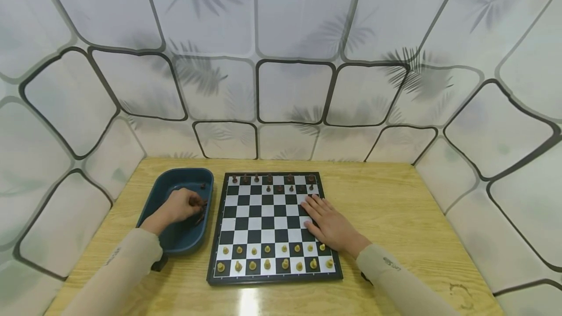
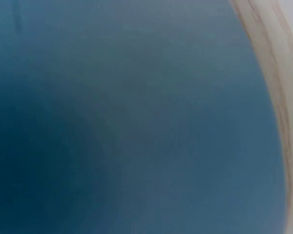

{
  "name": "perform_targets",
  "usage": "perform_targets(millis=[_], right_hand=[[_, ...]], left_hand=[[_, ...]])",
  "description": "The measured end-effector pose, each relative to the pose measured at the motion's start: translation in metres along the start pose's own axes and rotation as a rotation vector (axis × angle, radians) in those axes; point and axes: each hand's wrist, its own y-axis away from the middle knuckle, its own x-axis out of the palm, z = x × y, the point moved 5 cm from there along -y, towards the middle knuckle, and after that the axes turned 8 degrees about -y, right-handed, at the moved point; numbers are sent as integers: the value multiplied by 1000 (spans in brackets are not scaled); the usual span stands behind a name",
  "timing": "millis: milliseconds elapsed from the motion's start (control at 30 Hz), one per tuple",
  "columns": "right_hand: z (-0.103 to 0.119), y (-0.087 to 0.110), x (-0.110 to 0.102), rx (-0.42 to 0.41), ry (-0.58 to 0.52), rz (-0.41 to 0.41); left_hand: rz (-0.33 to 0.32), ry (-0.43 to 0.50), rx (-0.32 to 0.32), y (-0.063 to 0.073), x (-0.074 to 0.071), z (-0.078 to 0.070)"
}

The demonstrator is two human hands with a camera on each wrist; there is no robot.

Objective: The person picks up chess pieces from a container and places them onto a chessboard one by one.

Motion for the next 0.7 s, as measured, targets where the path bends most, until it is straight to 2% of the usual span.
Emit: perform_targets(millis=[467,700], right_hand=[[0,0,-1,-1,2,-2],[-1,-1,1,16,3,12]], left_hand=[[-40,-14,-27,1,-6,-3],[-56,-25,-21,1,-5,-1]])
